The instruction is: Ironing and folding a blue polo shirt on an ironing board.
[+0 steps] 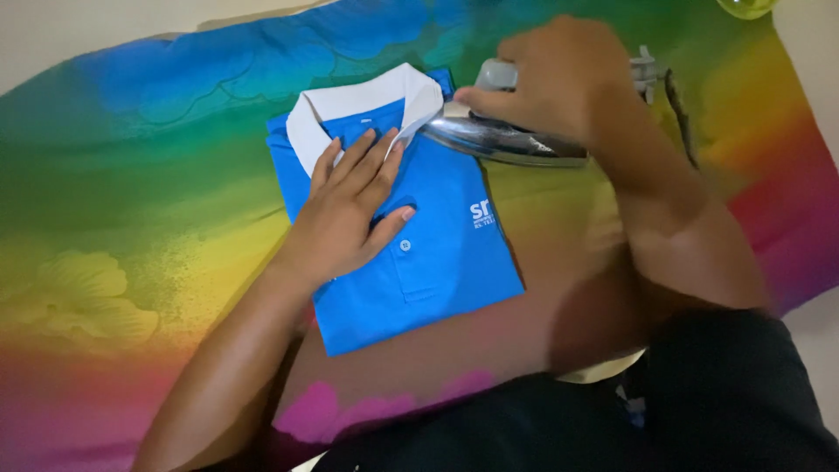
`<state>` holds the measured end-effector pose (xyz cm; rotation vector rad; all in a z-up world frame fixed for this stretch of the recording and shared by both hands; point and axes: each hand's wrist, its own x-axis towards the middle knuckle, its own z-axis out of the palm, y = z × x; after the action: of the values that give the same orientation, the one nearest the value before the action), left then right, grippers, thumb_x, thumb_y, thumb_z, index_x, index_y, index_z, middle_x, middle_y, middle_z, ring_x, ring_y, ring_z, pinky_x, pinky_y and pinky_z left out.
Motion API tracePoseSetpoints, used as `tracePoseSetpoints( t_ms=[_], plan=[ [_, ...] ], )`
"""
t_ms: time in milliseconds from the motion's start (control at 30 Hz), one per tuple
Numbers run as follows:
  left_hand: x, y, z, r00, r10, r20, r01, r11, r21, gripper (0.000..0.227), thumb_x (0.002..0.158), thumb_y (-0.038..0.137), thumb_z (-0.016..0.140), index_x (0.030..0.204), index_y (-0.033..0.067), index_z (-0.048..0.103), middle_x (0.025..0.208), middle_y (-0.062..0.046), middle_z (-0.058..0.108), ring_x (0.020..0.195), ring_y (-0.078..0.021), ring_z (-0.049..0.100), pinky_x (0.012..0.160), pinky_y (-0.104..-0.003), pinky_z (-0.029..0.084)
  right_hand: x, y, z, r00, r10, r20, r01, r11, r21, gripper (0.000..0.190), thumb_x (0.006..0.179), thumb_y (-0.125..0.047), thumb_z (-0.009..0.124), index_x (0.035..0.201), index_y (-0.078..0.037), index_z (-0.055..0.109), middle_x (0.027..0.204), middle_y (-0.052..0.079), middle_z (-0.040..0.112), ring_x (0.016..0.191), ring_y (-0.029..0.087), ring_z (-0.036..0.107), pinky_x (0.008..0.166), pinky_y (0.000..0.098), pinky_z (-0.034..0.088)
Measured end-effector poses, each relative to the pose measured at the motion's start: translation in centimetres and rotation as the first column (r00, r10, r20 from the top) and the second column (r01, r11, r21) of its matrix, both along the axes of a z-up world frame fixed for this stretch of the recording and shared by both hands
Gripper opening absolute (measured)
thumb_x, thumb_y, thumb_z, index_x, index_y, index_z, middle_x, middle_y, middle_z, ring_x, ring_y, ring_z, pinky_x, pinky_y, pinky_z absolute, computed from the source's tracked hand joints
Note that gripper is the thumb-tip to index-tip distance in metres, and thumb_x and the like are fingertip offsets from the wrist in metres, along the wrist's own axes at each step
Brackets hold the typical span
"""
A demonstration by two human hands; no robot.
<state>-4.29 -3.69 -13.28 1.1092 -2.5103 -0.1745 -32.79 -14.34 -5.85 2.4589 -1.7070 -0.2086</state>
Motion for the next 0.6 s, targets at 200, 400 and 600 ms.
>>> tracePoseSetpoints(
  t_ms=[200,400,600],
  plan=[
    [1.0,-0.4,0.0,0.961,-0.069,-0.269,0.122,0.975,0.187,0.075,0.117,0.051,0.026,0.164,0.0114,-0.016,0.171,-0.012,0.044,0.163,-0.0375,0.032,0.132,-0.054,0.011,-1.0,0.4,0.7,0.990,0.127,0.056,-0.133,0.983,0.126,0.069,0.094,-0.085,0.054,0.092,-0.020,0.075,0.080,0.013,0.075,0.070,0.036,0.066,0.053,0.0439,0.041],
    [1.0,-0.9,0.0,0.957,-0.034,-0.288,0.111,0.960,0.255,0.067,0.112,0.049,0.008,0.159,0.0118,0.039,0.161,-0.010,0.051,0.156,-0.0334,0.036,0.127,-0.052,0.010,0.7,1.7,1.2,0.963,0.267,-0.033,-0.254,0.944,0.209,0.069,0.089,-0.087,0.050,0.088,-0.022,0.074,0.072,0.014,0.072,0.070,0.037,0.070,0.054,0.0441,0.045],
    [0.9,-0.5,1.1,0.976,-0.041,-0.213,0.093,0.967,0.238,0.054,0.114,0.037,0.025,0.155,0.0123,0.050,0.161,-0.010,0.049,0.155,-0.0334,0.033,0.126,-0.053,0.010,1.5,1.9,1.3,0.958,0.211,-0.195,-0.147,0.943,0.298,0.078,0.084,-0.094,0.042,0.117,-0.031,0.075,0.084,0.013,0.078,0.079,0.034,0.073,0.058,0.0380,0.049]
  ],
)
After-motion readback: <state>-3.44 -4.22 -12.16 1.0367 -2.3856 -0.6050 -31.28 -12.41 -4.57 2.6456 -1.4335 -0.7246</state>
